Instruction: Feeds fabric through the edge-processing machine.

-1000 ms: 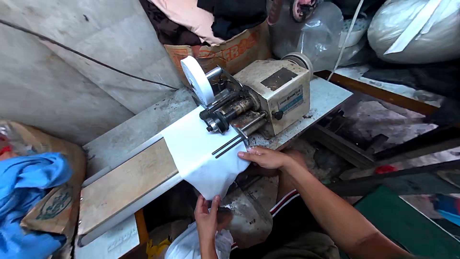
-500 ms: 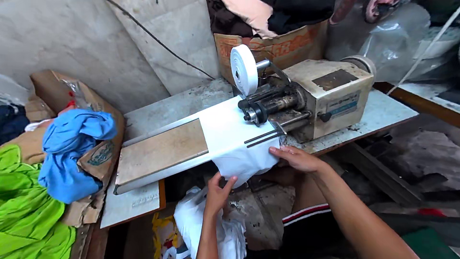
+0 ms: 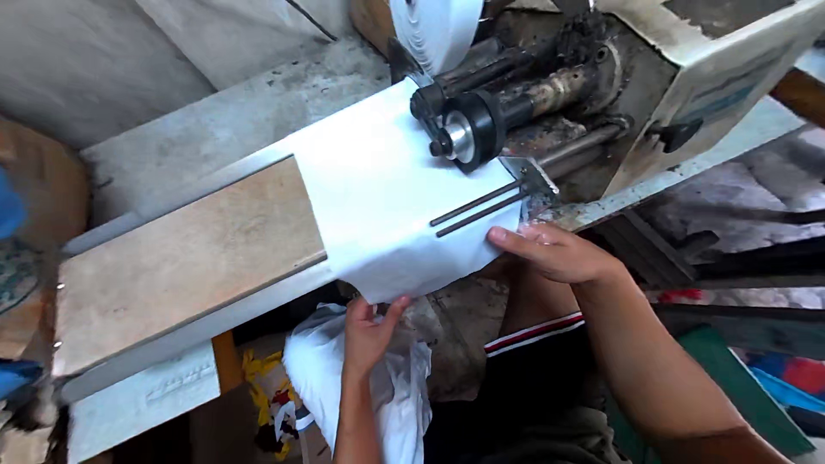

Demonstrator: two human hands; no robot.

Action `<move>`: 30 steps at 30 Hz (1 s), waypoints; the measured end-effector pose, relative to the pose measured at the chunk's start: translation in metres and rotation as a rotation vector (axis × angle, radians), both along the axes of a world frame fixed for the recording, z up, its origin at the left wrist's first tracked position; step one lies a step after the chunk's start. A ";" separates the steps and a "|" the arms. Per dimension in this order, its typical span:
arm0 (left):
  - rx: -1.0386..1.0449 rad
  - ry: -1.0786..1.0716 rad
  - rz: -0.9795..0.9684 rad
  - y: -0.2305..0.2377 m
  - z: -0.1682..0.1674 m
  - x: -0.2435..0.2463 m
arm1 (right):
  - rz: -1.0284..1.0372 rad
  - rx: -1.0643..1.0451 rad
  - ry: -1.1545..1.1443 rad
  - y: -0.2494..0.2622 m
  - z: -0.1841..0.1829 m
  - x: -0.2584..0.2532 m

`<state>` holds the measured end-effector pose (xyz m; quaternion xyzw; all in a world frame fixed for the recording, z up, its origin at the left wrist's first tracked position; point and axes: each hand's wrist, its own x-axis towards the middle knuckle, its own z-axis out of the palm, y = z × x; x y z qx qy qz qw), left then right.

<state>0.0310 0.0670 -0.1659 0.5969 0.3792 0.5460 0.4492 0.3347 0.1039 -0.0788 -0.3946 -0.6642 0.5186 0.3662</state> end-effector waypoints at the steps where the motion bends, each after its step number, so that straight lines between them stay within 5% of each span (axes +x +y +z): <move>1: -0.003 0.007 -0.012 0.001 -0.003 -0.001 | 0.012 0.003 -0.006 0.000 0.000 0.001; 8: -0.074 0.051 0.034 0.001 -0.058 0.003 | 0.047 -0.020 0.000 0.004 0.013 0.002; 14: -0.127 0.168 0.037 -0.006 -0.044 -0.002 | 0.076 -0.022 0.018 0.010 0.011 0.004; 19: -0.127 0.358 0.070 -0.009 -0.073 -0.009 | 0.043 0.033 0.046 0.008 0.003 0.005; 30: -0.002 0.577 0.128 -0.003 -0.072 -0.010 | 0.026 0.069 0.040 0.004 0.003 0.002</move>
